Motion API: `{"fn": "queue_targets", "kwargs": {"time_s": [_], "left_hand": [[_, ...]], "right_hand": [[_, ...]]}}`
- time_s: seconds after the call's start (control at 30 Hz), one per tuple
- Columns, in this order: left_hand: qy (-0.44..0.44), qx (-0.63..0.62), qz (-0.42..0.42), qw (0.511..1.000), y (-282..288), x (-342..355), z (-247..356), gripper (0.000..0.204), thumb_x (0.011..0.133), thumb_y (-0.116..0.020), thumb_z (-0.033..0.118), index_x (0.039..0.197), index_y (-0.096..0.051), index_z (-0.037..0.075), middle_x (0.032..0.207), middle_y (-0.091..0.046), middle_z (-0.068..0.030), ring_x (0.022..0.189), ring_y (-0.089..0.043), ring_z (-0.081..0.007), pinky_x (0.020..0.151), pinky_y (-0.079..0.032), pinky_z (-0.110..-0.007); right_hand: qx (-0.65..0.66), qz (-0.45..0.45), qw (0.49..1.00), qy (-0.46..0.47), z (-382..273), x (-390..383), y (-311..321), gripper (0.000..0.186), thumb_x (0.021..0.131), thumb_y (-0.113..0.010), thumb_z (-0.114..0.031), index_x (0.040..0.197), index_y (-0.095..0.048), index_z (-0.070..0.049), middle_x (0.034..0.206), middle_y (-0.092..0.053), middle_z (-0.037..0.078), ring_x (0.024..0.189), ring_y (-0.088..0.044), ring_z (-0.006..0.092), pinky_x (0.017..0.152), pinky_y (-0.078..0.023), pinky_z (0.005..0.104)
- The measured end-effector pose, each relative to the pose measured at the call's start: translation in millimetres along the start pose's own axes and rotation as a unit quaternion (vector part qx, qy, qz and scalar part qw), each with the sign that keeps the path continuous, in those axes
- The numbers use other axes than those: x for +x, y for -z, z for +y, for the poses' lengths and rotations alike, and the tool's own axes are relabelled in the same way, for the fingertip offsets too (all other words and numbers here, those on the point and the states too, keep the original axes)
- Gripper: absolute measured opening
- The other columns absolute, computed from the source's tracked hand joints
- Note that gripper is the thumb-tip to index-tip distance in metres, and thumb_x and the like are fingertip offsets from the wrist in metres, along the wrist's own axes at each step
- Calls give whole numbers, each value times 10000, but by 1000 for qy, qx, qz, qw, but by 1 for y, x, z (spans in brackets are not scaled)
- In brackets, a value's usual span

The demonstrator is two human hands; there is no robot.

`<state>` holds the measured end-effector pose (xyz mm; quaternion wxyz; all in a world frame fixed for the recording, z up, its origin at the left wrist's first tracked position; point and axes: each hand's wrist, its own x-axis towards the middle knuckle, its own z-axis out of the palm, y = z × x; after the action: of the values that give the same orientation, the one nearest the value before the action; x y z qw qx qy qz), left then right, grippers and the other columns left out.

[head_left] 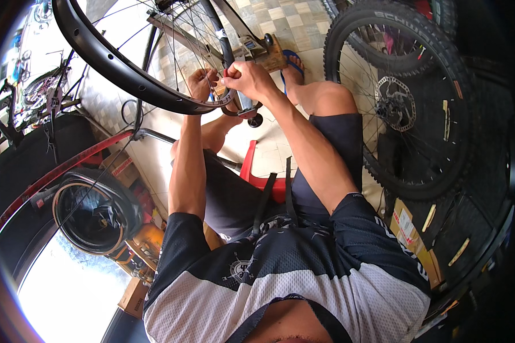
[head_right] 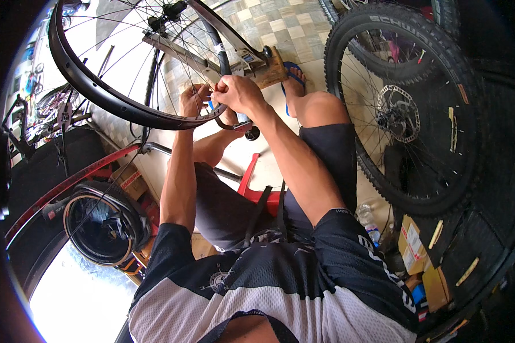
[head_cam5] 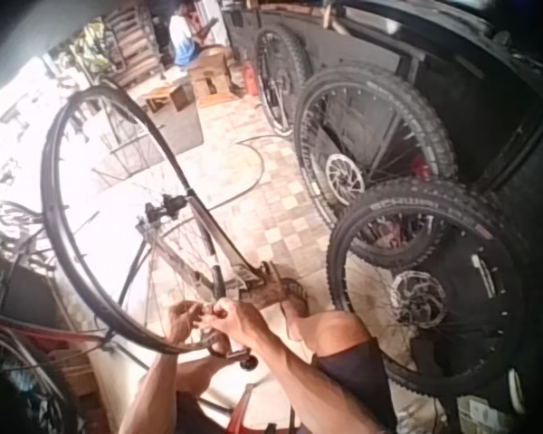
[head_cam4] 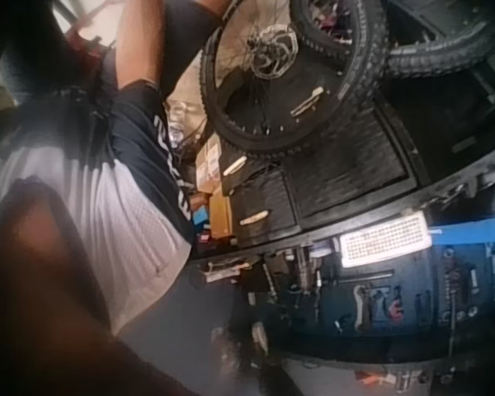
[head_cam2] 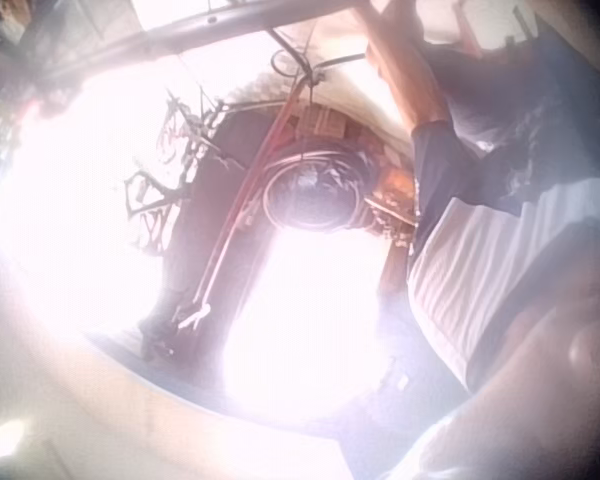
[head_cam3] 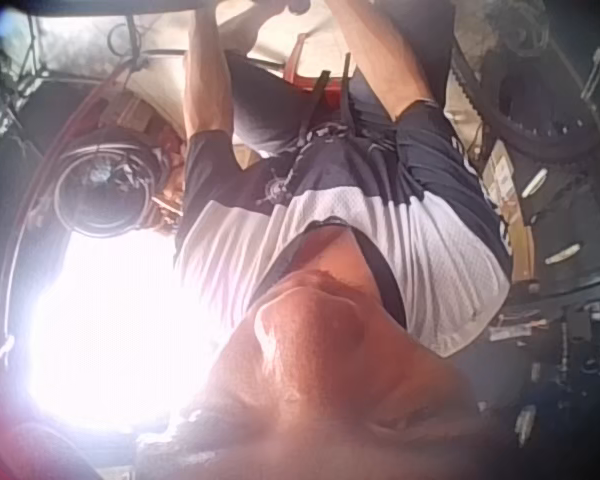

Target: The person uses a spoke wrench to adjust the tension of spokes on a bicycle wheel mounted in a truing stand. They rotate the wheel and make small adjustments to the nipples while checking alignment.

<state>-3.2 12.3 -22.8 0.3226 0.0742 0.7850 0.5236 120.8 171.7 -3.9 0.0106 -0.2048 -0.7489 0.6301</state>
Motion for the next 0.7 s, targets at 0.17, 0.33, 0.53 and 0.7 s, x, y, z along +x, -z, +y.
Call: {"fn": "queue_targets", "kwargs": {"time_s": [0.17,0.33,0.53,0.7], "left_hand": [[87,-89,-87,988,9,-12,11,328,1001,-638,315,1120,-675,12,950,-715,-41,774,-667,-106,644,-523,-242],[98,-128,-210,964,12,-14,18,322,1002,-637,318,1111,-682,19,979,-704,-24,797,-660,-87,686,-521,-242],[53,-82,-148,984,2,-7,12,287,946,-730,296,902,-656,22,795,-677,-10,677,-593,-55,595,-452,-212],[15,-65,-74,995,-8,-8,8,329,902,-784,278,753,-575,72,716,-657,-27,615,-570,-66,557,-436,-221]], "right_hand": [[-94,-2,995,33,-9,-4,-2,335,842,-749,-359,893,-701,-31,838,-733,122,748,-699,273,686,-523,377],[-84,-4,996,14,-13,-4,-2,313,817,-751,-345,930,-723,-54,845,-735,161,843,-717,336,778,-543,425],[-39,-18,999,9,-5,-2,0,276,843,-714,-279,948,-694,-25,855,-742,128,778,-715,255,712,-534,368],[-5,-27,999,-18,6,3,0,284,844,-695,-231,1030,-705,-17,906,-758,124,823,-725,219,750,-542,335]]}}
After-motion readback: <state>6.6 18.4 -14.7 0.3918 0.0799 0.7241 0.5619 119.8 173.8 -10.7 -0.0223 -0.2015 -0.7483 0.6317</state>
